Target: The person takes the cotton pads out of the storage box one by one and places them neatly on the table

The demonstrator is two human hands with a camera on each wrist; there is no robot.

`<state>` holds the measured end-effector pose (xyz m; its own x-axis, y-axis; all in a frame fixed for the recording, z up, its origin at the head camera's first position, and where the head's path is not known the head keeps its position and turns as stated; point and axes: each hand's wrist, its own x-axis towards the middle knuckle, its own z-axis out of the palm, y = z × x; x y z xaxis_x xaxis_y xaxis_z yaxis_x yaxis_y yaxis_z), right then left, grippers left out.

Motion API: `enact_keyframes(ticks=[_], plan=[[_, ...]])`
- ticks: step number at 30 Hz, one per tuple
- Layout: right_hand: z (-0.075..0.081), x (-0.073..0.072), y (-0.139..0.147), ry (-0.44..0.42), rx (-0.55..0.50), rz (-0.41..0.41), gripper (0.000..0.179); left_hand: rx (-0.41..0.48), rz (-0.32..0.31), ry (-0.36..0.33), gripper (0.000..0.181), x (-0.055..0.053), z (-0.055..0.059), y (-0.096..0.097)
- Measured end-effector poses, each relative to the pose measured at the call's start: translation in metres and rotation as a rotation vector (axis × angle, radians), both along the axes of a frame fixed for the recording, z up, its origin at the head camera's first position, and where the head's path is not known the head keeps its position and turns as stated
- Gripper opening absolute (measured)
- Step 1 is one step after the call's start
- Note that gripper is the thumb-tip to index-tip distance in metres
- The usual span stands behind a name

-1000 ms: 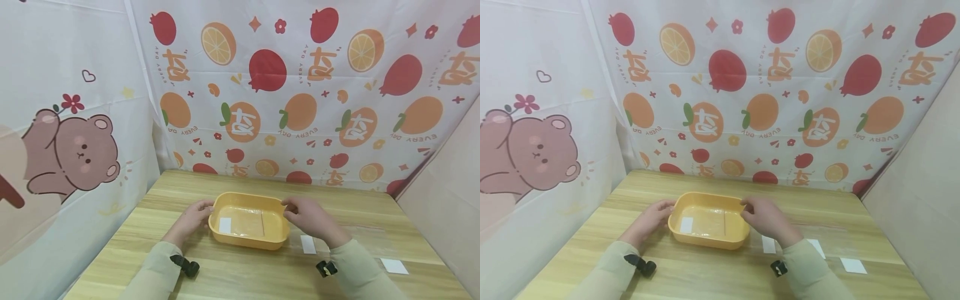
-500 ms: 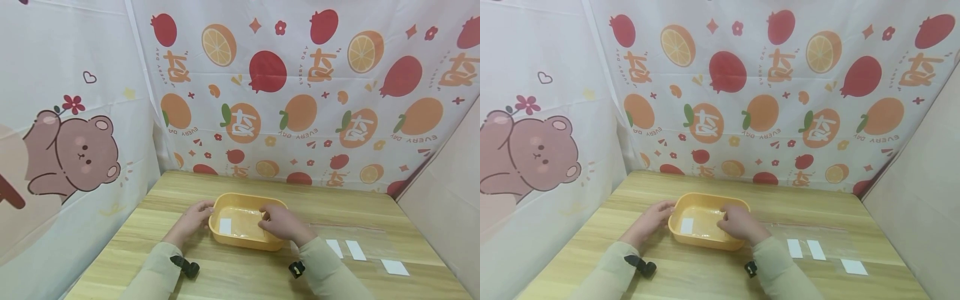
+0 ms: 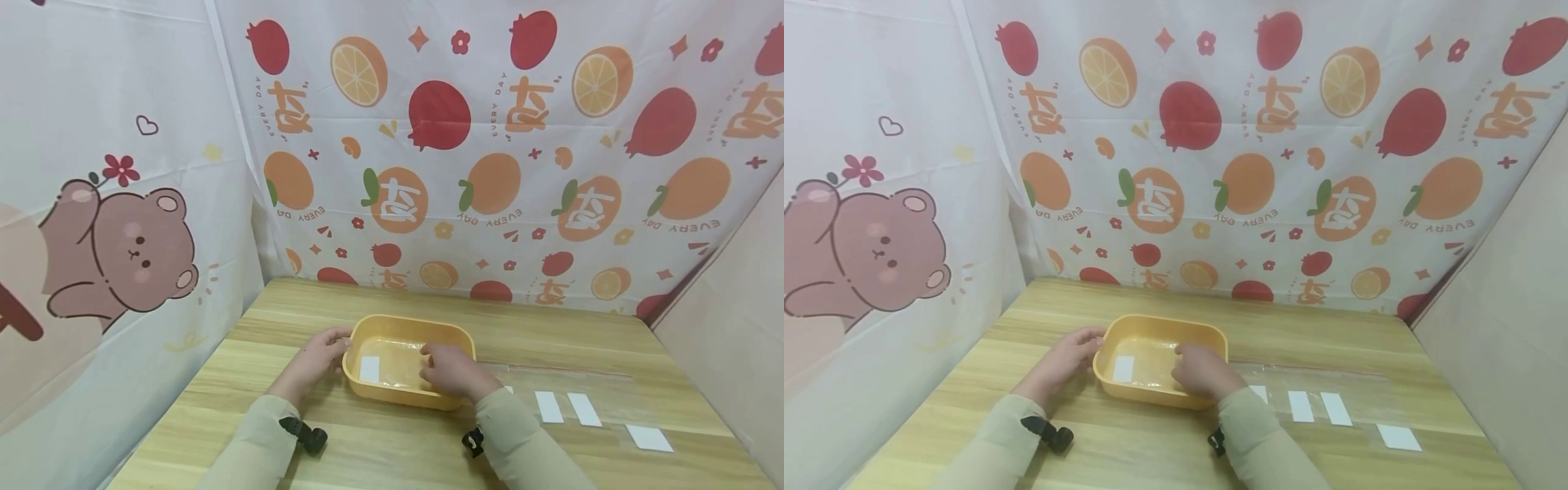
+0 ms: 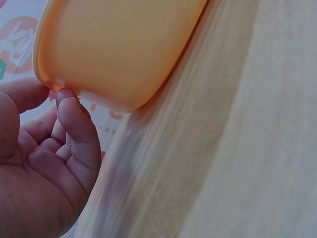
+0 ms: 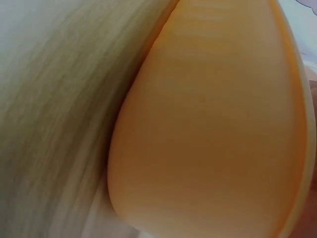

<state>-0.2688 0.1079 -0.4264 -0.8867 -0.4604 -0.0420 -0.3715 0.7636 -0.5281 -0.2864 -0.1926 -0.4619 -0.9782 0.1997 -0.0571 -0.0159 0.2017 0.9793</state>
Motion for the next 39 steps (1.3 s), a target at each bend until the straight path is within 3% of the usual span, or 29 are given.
enact_keyframes(ticks=[9,15,19,33,39], plan=[[-0.007,-0.008,-0.006,0.009,0.014,-0.038,0.053,0.002,0.004,-0.003,0.044,0.001,0.002,0.001],[-0.011,-0.016,-0.008,0.033,0.114,-0.073,0.024,0.008,-0.003,0.004,0.045,0.002,0.002,0.000],[-0.011,-0.020,-0.009,0.015,0.158,-0.069,0.029,0.011,-0.008,-0.007,0.044,0.002,0.000,0.000],[-0.015,-0.020,-0.009,-0.022,0.081,-0.024,0.037,0.009,0.005,-0.016,0.041,-0.001,-0.001,0.001],[-0.014,-0.018,-0.010,-0.031,0.048,-0.062,0.024,0.010,-0.013,-0.012,0.044,0.001,0.002,-0.001]])
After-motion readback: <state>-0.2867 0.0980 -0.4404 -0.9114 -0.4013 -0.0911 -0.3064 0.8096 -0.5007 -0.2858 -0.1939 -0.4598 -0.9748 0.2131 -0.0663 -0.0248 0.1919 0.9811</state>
